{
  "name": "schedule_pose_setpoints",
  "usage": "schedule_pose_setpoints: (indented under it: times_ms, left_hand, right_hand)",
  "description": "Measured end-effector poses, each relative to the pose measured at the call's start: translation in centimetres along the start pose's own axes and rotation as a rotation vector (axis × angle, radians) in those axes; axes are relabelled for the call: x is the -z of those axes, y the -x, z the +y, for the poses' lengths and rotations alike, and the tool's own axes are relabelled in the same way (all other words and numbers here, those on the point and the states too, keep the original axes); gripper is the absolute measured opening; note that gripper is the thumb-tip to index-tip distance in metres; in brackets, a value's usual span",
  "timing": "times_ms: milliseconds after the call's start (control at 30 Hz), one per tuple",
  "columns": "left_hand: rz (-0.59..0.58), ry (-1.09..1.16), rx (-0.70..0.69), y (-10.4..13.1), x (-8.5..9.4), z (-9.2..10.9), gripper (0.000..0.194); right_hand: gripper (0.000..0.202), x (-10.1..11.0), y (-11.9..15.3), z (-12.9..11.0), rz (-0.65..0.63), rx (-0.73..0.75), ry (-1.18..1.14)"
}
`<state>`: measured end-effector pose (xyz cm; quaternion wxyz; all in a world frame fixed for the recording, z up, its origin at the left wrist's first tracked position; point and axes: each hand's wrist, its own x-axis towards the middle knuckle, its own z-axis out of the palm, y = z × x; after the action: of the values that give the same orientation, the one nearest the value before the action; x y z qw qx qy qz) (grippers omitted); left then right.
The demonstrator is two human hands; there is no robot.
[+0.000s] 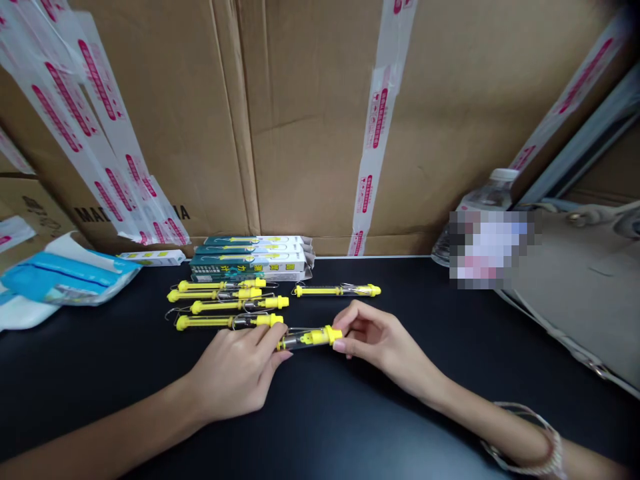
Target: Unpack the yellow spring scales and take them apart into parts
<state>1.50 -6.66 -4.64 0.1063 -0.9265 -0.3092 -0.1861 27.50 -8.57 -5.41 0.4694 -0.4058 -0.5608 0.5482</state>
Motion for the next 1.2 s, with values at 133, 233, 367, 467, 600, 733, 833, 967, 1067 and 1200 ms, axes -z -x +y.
schedule_pose_setpoints:
  times_ms: [133, 233, 367, 467, 600, 733, 833, 967, 1067, 1200]
  left_hand:
    - [-0.010, 0.013, 0.003, 0.01, -0.04, -0.04, 0.018]
    - [-0.011, 0.015, 0.006, -0.04, -0.05, -0.05, 0.019]
    - [-0.020, 0.022, 0.017, -0.10, 0.04, -0.08, 0.017]
    - [-0.038, 0.042, 0.030, -0.10, 0.11, -0.07, 0.017]
    - [-0.041, 0.050, 0.030, -0.06, 0.02, -0.01, 0.016]
    - [-0.032, 0.045, 0.017, 0.04, -0.26, -0.09, 0.017]
    - [-0.024, 0.052, 0.039, 0.14, -0.41, -0.22, 0.016]
    - [-0.035, 0.061, 0.047, 0.19, -0.33, -0.23, 0.015]
    - [-0.038, 0.061, 0.042, 0.23, -0.34, -0.16, 0.016]
    - [-0.006, 0.057, 0.033, 0.31, -0.58, -0.15, 0.018]
  right_hand:
    - [0.023, 0.24, -0.20, -0.09, 0.027, 0.043, -0.011]
    - [0.027, 0.32, -0.07, 0.29, 0.066, -0.004, 0.081]
    - [0.028, 0.16, 0.38, 0.52, 0.027, -0.031, 0.189]
    - [0.024, -0.07, 0.51, 0.19, 0.004, 0.028, 0.101]
    - [0.024, -0.14, 0.36, -0.27, -0.022, 0.067, 0.034]
    - [0.023, -0.03, 0.13, -0.08, 0.012, 0.051, -0.026]
    - [0.031, -0.01, -0.01, 0.28, 0.026, 0.018, -0.011]
    - [0.033, -0.08, 0.04, 0.38, -0.011, -0.068, 0.051]
    - [0.032, -0.11, 0.20, 0.15, -0.032, -0.047, 0.028]
    - [0.025, -0.07, 0.30, -0.05, -0.009, 0.053, 0.038]
